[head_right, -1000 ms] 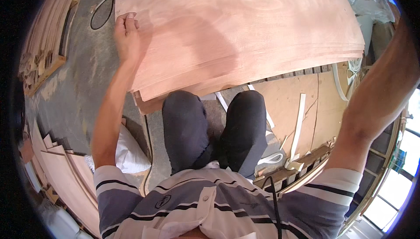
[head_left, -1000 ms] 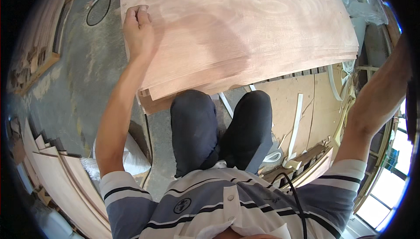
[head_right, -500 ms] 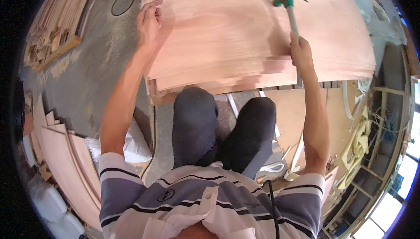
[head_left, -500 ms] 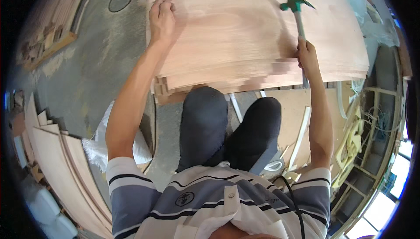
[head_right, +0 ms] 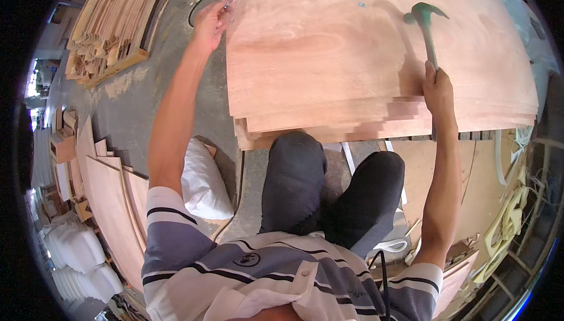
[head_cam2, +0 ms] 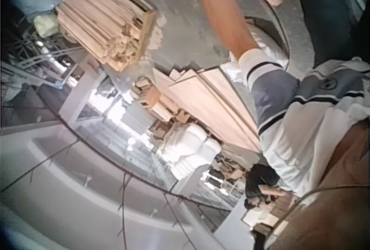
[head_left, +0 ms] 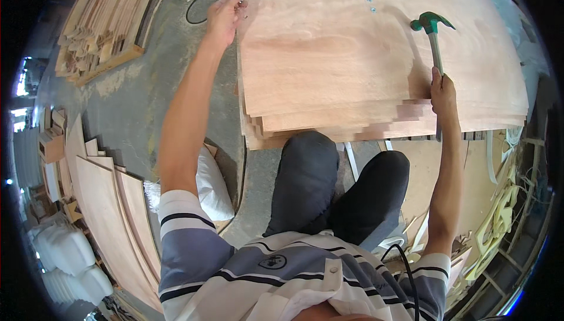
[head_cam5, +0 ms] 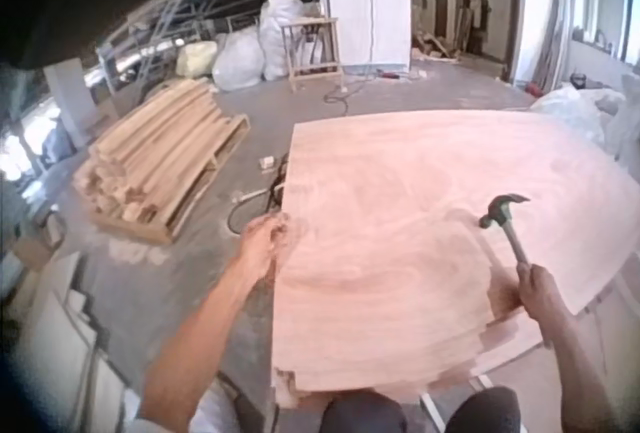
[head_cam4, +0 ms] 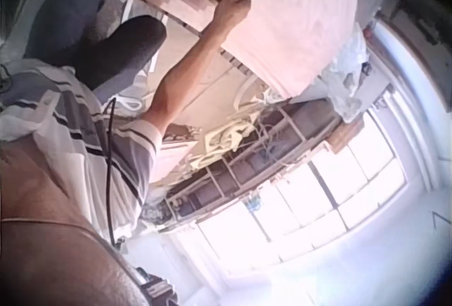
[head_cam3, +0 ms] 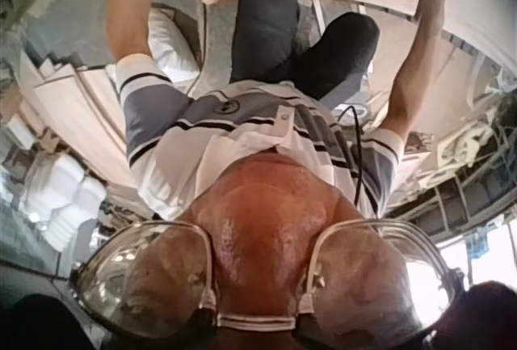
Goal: Hammering small nails or pins into large plywood panels to assemble or reinforce them.
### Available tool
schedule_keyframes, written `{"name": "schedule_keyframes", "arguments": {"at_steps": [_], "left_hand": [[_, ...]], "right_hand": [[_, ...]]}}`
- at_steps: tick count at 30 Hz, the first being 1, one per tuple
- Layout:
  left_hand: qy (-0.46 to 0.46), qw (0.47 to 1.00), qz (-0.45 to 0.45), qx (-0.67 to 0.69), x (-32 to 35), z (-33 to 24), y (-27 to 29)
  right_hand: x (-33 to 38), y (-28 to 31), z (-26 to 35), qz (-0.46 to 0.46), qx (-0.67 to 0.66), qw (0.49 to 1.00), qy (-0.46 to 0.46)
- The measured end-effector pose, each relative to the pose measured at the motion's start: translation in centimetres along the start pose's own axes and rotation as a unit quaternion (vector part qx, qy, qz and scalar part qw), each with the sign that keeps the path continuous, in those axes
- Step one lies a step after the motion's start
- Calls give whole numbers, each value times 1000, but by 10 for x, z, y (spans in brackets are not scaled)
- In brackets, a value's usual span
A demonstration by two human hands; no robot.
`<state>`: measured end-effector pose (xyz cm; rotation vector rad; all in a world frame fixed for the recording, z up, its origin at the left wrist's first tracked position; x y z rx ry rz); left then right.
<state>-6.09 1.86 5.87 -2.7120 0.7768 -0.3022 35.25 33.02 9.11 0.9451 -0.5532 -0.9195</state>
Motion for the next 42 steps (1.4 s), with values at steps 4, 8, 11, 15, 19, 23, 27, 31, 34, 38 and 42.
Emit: {"name": "schedule_keyframes", "arguments": {"at_steps": [4,8,11,15,19,23,27,31,34,38,42], "left_hand": [[-36,998,-43,-41,-12,-8,9],[-17,994,-70,-76,-19,-3,32],[3,996,-56,-67,-16,3,28],[2,995,-55,-81,-9,4,21],[4,990,-74,-120,-4,5,16],[-5,989,-70,-130,-6,7,22],[7,992,-63,-110,-7,14,19],[23,992,-41,-115,-9,13,22],[23,989,-5,-148,-13,8,21],[66,990,-8,-123,-21,10,26],[80,986,-5,-145,-27,8,27]], "right_hand": [[0,1,-3,1,17,1000,-15],[5,3,8,-25,44,998,30],[8,5,13,-23,43,998,28],[7,6,12,-34,53,997,36],[7,4,13,-32,56,997,32],[5,4,10,-43,51,997,50],[5,4,7,-31,59,997,25],[6,4,11,-34,43,998,28],[5,4,8,-41,58,997,26],[9,6,15,-26,60,998,10],[7,4,9,-23,68,997,2]]}}
Point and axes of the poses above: each hand's wrist, its own x-axis away from the middle knuckle, its own y-axis out of the back of the hand, z = x × y, the point moved 6 cm from there along -x, towards the middle knuckle, and after that the axes turned 3 degrees about x, right-handed, at the moved point
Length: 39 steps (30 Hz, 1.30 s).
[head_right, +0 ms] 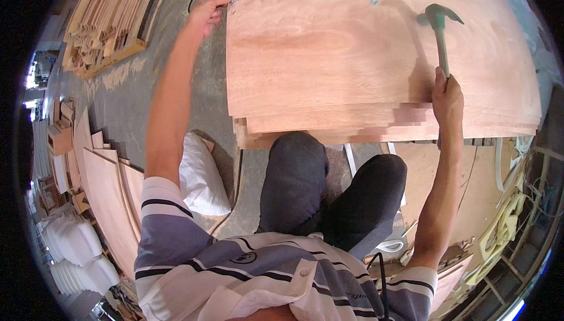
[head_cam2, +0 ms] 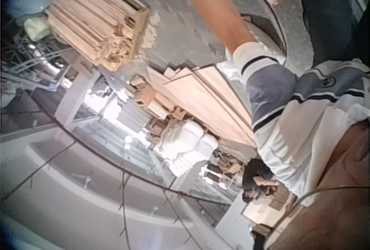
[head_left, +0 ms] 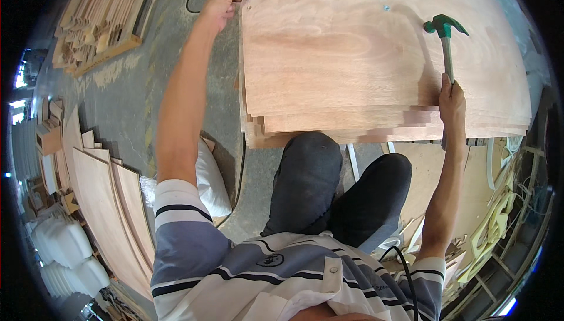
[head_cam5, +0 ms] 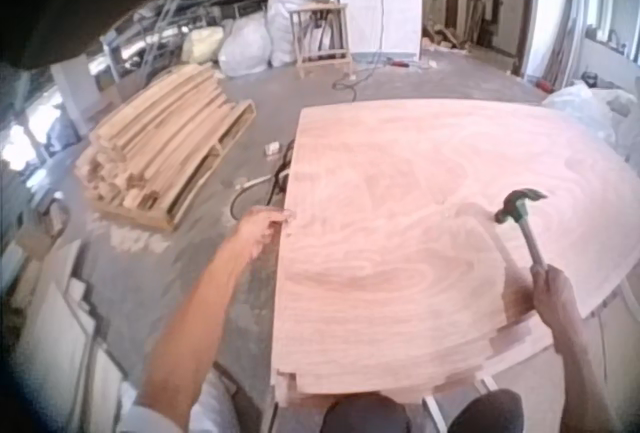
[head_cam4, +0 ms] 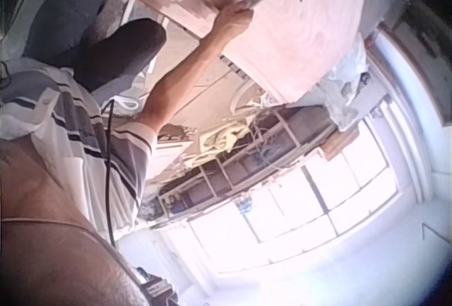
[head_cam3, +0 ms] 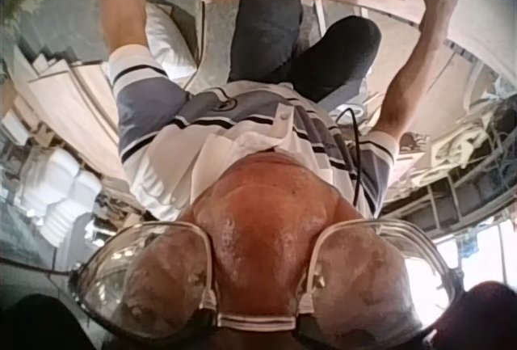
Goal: Hammering small nails or pins into large plywood panels to assemble or reinforce them.
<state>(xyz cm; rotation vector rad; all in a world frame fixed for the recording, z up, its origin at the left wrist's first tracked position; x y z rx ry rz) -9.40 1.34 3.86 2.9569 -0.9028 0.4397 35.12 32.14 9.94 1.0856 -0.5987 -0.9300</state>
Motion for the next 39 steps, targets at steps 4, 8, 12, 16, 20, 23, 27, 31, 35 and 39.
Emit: {"name": "schedule_keyframes", "arguments": {"at_steps": [4,8,12,16,20,23,27,31,35,39], "left_hand": [[-16,998,-28,-50,-1,-5,-3],[-24,994,-56,-90,4,-12,-8],[-15,995,-84,-44,2,-7,-5],[-5,995,-99,19,-4,5,2],[6,993,-70,95,-1,12,-6],[-18,992,-83,99,3,13,-4],[-30,986,-132,96,20,6,-22],[-62,987,-146,39,7,7,-10],[-51,983,-176,25,7,6,-16],[-68,975,-202,63,5,10,-11]], "right_hand": [[-1,0,-2,-12,-5,1000,0],[-2,-1,-3,-16,-6,1000,15],[-1,0,1,-4,-4,1000,4],[3,1,6,-3,-21,1000,6],[3,2,4,-17,-17,999,22],[2,0,1,-18,-17,999,22],[1,-1,-8,-6,-32,999,3],[3,2,3,0,-12,1000,3],[6,5,6,3,-19,1000,-22],[-2,2,-4,-4,-33,999,-6]]}}
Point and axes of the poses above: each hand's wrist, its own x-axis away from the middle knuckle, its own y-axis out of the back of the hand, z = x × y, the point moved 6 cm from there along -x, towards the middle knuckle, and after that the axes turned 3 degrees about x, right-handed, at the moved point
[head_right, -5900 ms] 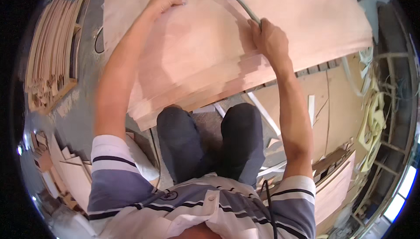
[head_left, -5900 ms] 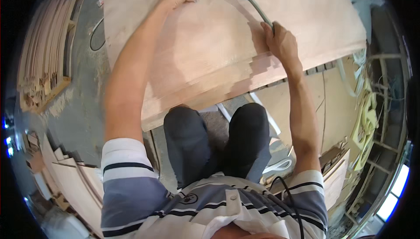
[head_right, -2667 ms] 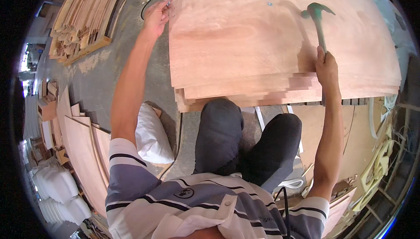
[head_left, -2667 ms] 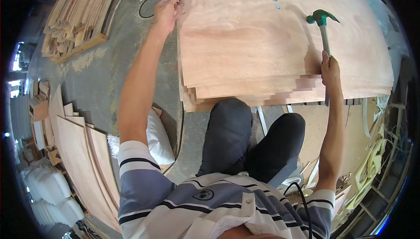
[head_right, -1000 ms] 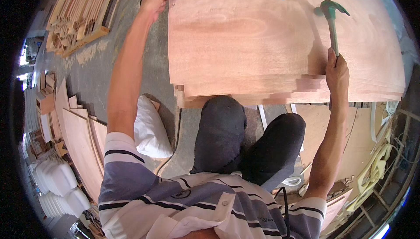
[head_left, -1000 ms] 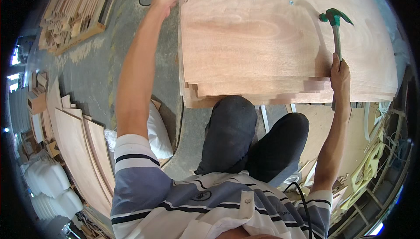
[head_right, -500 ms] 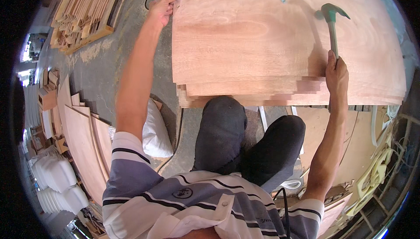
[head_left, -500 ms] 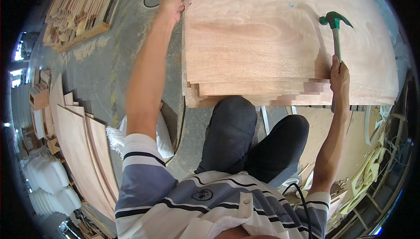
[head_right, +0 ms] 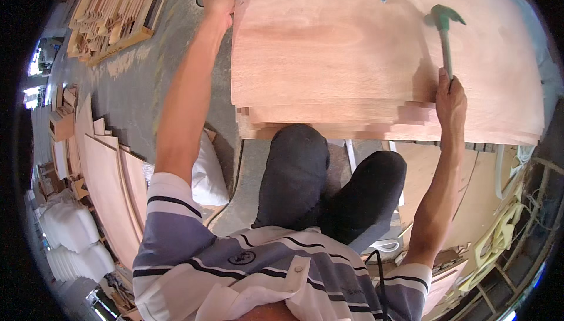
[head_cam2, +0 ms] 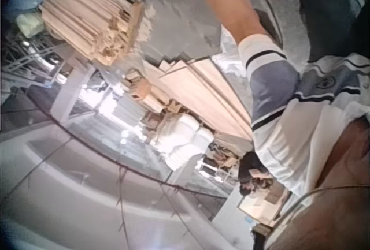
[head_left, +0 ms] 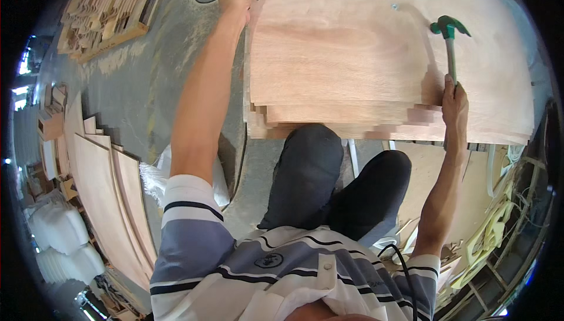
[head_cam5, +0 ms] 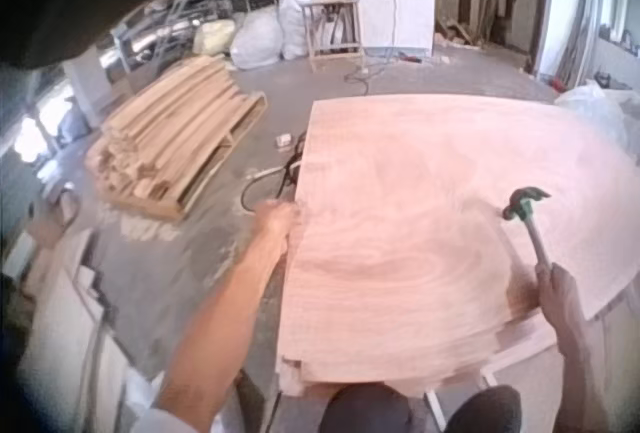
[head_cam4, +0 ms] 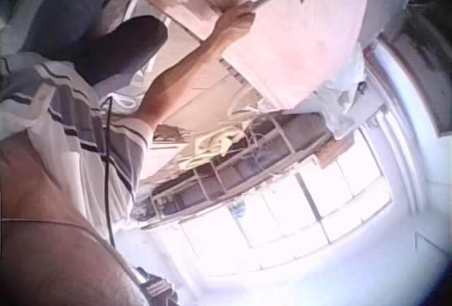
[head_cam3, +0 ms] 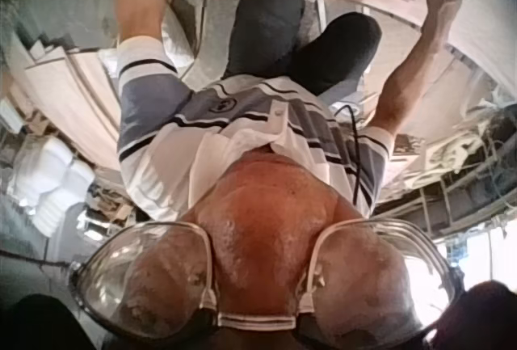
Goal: Hammering small nails or pins into large plywood panels to assemble or reinforce them.
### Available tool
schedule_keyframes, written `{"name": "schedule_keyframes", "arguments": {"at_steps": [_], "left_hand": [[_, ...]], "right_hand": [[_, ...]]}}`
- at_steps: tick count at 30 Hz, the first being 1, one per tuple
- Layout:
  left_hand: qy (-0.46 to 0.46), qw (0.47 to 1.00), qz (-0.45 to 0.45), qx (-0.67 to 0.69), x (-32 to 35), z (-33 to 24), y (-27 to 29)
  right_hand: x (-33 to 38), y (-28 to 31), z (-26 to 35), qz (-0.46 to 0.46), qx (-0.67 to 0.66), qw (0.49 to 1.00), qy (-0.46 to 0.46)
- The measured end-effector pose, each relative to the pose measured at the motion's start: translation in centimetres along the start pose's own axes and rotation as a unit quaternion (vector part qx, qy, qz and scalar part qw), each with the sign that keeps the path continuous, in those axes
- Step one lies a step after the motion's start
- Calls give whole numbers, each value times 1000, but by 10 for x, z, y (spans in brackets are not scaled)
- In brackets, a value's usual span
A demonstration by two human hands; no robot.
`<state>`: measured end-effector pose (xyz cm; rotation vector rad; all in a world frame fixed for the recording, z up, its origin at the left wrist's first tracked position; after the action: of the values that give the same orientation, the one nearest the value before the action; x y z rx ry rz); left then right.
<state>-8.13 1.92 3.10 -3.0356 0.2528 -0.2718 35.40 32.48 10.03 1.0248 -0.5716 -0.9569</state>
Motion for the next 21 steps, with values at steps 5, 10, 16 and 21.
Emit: {"name": "schedule_keyframes", "arguments": {"at_steps": [5,10,16,21], "left_hand": [[17,999,14,50,41,-11,6],[-7,999,0,-54,102,-25,51],[-3,987,60,-151,203,3,72],[43,996,72,-33,215,16,61]], "right_hand": [[19,1,34,97,-120,986,-57],[49,1,163,192,-206,957,67],[48,-46,271,133,-174,928,300],[39,-106,270,85,-69,928,356]]}}
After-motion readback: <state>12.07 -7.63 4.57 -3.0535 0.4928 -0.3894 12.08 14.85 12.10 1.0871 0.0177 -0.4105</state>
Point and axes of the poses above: each hand's wrist, its own x-axis away from the middle knuckle, its own y-axis out of the back of the hand, z = x × y, the point moved 6 cm from there along -x, towards the middle knuckle, and after that the axes turned 3 degrees about x, right-handed, at the moved point
